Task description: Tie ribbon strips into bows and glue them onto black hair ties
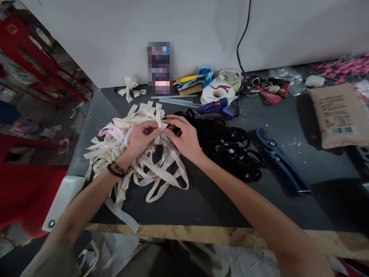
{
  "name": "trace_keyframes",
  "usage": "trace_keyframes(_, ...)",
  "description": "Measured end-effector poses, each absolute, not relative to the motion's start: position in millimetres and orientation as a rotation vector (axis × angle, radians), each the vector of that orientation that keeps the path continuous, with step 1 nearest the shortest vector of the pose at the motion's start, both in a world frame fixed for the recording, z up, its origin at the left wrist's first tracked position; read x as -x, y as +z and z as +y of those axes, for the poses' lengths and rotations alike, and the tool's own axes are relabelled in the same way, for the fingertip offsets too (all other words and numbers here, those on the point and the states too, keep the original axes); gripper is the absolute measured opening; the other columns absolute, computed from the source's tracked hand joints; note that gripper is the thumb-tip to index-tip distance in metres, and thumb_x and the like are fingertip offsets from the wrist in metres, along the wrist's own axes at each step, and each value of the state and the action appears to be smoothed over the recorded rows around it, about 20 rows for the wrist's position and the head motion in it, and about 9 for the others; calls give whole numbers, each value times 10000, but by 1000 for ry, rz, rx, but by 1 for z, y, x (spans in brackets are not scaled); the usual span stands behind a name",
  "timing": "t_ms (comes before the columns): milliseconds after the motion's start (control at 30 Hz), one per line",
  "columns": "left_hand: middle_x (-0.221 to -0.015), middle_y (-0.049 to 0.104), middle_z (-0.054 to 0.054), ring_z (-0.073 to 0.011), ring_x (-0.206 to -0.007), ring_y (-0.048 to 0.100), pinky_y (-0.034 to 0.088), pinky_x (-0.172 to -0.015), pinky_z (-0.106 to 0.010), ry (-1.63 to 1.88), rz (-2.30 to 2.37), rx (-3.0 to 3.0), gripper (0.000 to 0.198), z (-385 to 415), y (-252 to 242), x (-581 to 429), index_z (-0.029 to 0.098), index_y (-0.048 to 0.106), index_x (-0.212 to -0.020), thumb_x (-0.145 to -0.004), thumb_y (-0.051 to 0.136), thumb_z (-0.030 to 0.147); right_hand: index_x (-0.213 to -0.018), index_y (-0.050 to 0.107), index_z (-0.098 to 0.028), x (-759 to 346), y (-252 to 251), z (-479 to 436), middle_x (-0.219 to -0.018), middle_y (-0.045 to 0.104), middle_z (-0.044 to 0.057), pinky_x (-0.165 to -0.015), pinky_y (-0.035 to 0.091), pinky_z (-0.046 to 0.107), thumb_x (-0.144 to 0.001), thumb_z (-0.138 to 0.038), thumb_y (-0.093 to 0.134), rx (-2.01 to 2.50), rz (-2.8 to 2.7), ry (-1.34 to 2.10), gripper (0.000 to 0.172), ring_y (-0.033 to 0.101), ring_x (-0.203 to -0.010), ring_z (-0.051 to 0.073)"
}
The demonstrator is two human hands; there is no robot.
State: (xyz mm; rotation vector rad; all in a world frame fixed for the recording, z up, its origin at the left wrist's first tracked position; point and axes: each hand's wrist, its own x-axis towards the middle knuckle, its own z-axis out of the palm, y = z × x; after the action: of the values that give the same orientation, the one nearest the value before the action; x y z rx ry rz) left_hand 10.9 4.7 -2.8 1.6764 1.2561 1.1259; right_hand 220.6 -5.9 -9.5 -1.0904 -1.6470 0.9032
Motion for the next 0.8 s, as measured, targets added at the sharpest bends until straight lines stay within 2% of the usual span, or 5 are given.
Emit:
trace_keyframes(167,-843,853,-40,-175,-701,727,634,-669,-312,1210,1243,-1674,497,8,-9,-13,240,848,-866,-844,942,728,-1074,834,-281,-218,-6,-9,-1436,833,95,-773,670,379,-953,-395,870,1118,-1526,865,170,803,-1017,247)
trace_keyframes(300,-800,822,-23,-161,-667,689,576,-605,-298,1241,1255,-1701,490,7,-10,-14,252,817,-869,-909,892,734,-976,798,-281,-214,-8,-10,-1321,860,86,-923,695,424,-949,-347,845,1101,-1473,774,86,805,-1157,275)
trace_keyframes(533,-831,810,-25,-149,-691,704,603,-645,-295,1258,1167,-1737,461,5,-5,-13,256,795,-932,-979,846,712,-1137,905,-344,-216,-8,-10,-1335,858,72,-1171,657,520,-1031,-439,826,1059,-1535,700,163,791,-1304,314)
trace_keyframes(633,-826,815,-30,-147,-668,693,592,-628,-296,1229,1108,-1796,428,5,-6,-13,248,815,-896,-987,853,664,-1116,921,-348,-217,-9,-9,-1302,856,67,-1151,665,528,-1029,-490,845,1074,-1560,700,183,798,-1274,310)
trace_keyframes(800,-907,849,-48,-153,-683,690,564,-610,-297,1156,1040,-1865,374,6,-5,-12,257,853,-923,-988,855,625,-936,903,-326,-216,-11,-7,-1199,867,58,-978,695,483,-975,-481,882,1114,-1524,744,161,811,-1124,287)
